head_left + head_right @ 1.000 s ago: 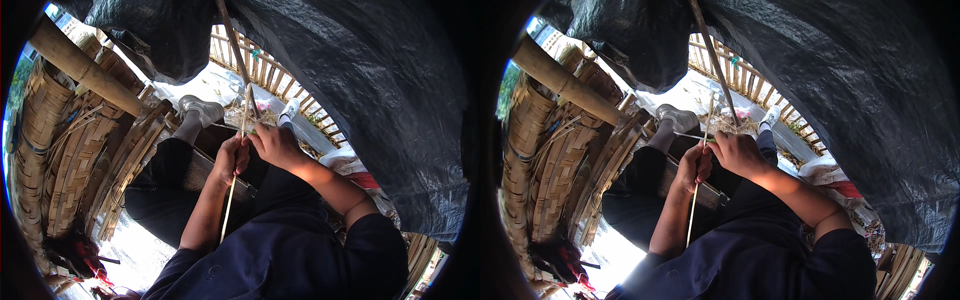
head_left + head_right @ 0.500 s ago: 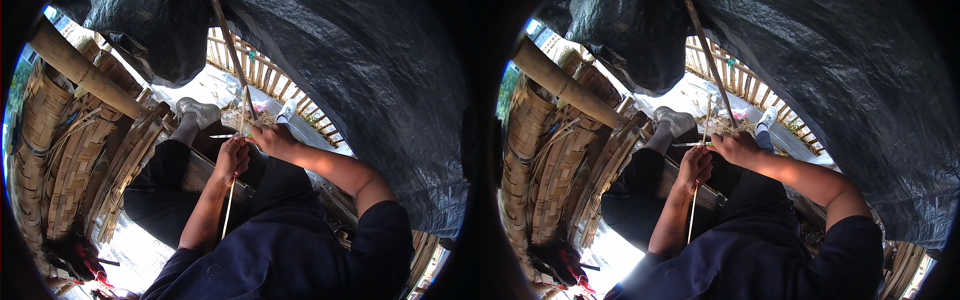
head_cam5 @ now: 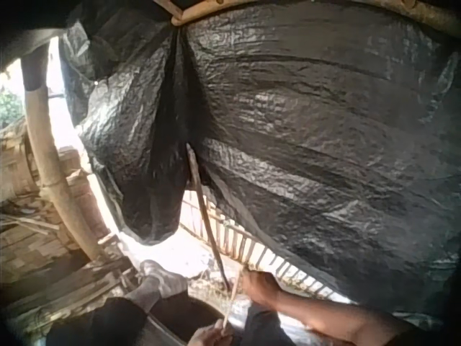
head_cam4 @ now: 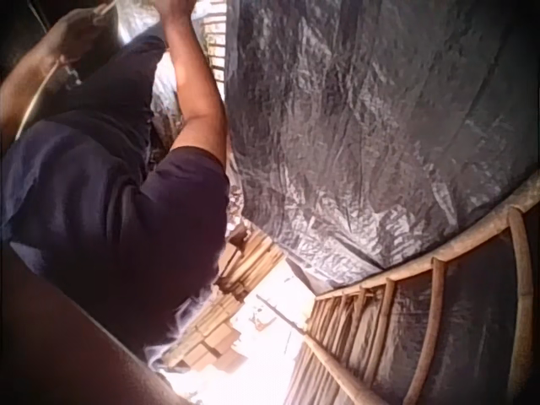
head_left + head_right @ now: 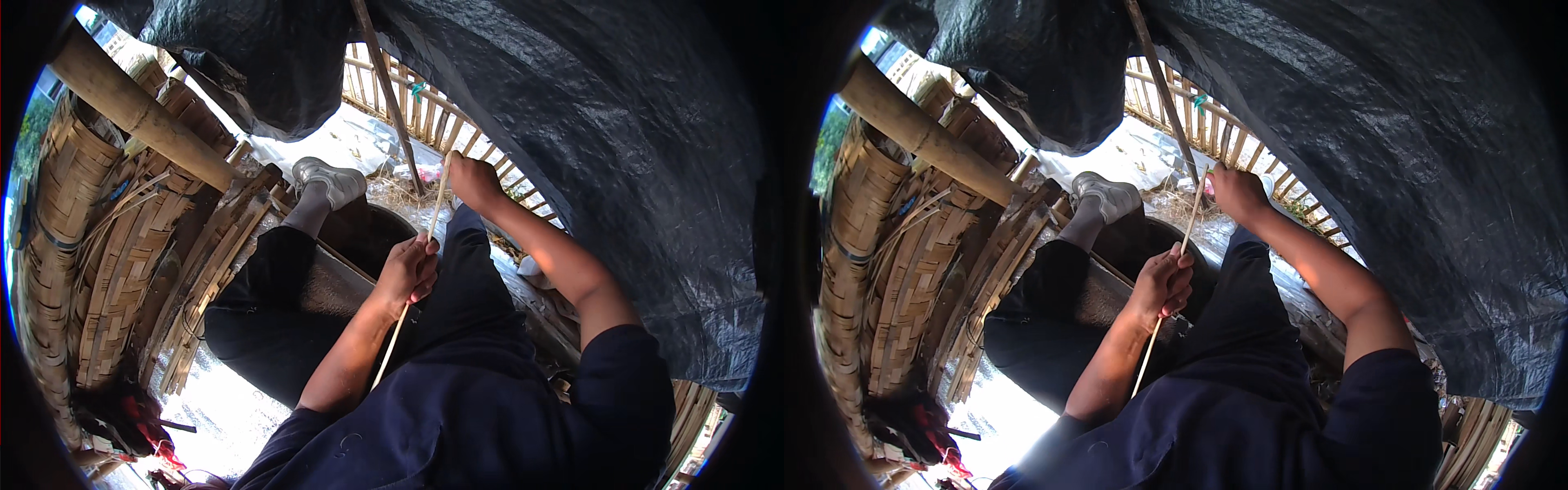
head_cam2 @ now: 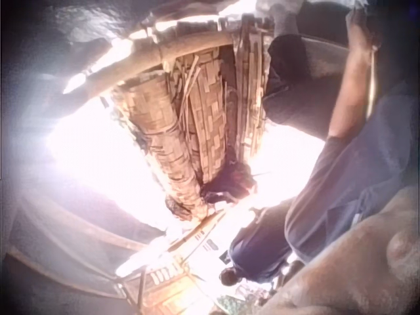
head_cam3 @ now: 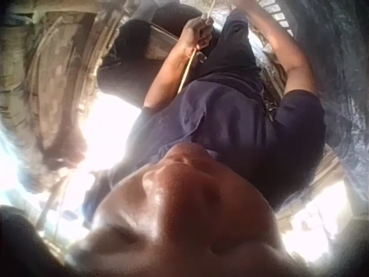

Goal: The person splits and shapes bamboo sticks by carving, peeling, and cutting them with a knife.

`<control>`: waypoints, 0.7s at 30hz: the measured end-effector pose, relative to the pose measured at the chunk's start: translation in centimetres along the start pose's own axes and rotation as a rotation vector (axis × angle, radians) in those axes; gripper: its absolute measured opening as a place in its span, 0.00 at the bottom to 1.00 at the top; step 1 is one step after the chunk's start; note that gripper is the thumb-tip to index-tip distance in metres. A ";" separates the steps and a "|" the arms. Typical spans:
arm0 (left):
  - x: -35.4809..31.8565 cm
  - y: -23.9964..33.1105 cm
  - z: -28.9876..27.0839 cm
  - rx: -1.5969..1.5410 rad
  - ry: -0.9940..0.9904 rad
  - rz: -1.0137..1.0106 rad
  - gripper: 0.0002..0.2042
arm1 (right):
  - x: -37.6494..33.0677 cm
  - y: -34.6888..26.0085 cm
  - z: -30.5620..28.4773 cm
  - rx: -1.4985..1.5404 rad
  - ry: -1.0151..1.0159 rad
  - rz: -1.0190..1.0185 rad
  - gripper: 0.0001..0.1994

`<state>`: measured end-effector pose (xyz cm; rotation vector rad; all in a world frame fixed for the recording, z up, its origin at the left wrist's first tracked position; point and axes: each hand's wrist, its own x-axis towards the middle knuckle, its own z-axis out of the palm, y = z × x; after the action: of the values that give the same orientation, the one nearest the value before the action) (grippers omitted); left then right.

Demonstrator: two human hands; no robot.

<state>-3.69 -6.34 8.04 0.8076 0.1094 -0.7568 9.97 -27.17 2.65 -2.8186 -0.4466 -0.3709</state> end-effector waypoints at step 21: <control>1.0 0.3 -2.8 0.042 0.195 0.093 0.16 | -4.0 -6.0 -2.7 -0.037 -0.005 -0.522 0.07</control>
<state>-2.25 -4.84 5.97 0.9196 0.2294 -0.5936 3.75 -23.47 5.32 -2.7013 -1.1911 -0.4732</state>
